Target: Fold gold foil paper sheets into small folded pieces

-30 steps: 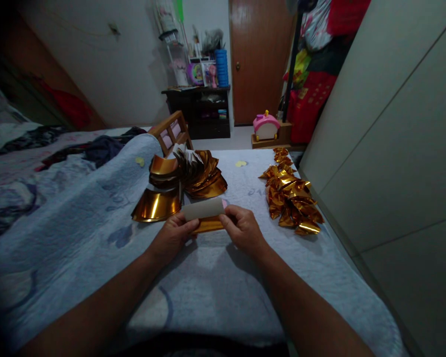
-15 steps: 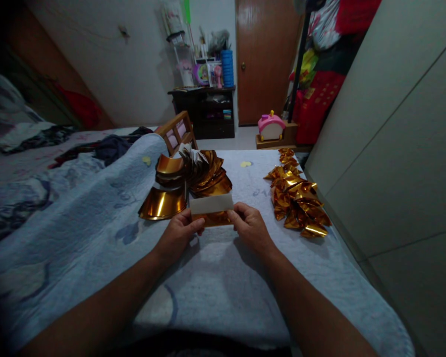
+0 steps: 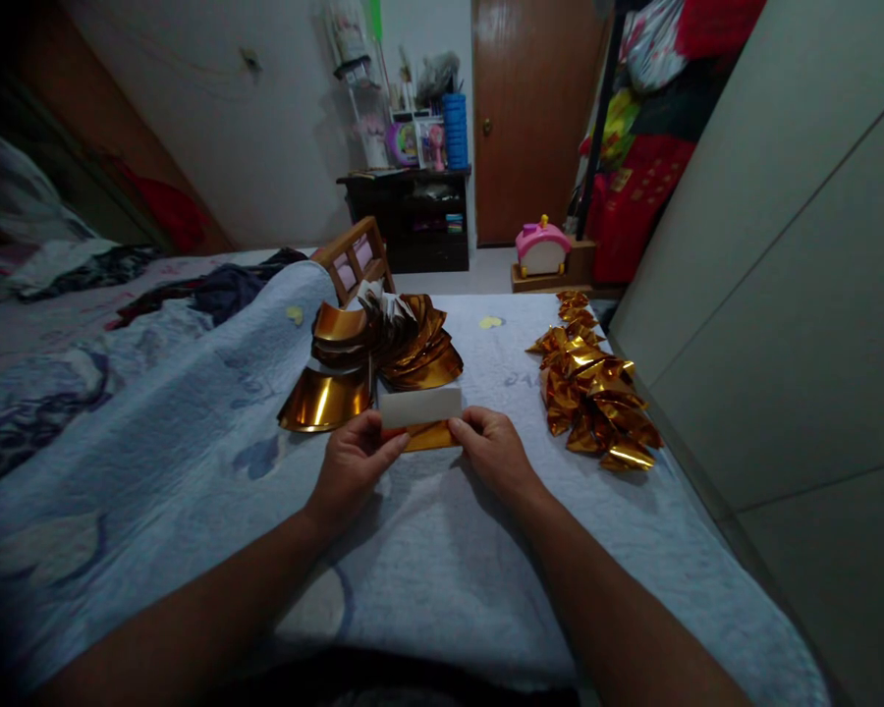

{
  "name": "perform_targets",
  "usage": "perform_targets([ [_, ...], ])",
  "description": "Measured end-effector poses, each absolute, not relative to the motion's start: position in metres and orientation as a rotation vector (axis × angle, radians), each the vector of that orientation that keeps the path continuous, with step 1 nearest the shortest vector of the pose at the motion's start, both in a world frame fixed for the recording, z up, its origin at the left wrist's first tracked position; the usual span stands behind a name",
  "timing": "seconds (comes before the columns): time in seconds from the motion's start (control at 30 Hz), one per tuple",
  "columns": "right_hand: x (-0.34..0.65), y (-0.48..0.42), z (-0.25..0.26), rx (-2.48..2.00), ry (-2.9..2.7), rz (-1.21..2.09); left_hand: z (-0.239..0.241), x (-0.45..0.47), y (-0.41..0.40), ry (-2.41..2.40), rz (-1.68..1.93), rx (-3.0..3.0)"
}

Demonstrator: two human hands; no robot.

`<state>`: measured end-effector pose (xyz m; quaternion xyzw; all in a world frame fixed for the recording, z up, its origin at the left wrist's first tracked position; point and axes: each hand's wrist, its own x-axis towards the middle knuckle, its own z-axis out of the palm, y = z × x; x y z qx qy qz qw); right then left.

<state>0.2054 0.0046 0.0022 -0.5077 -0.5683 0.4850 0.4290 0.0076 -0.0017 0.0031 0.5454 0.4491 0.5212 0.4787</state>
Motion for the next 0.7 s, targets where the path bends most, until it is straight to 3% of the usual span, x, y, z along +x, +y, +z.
perform_targets([
  [0.7,0.2,0.008,-0.004,-1.223,-1.391,1.253,0.017,0.009,-0.013,1.15,1.352,1.78],
])
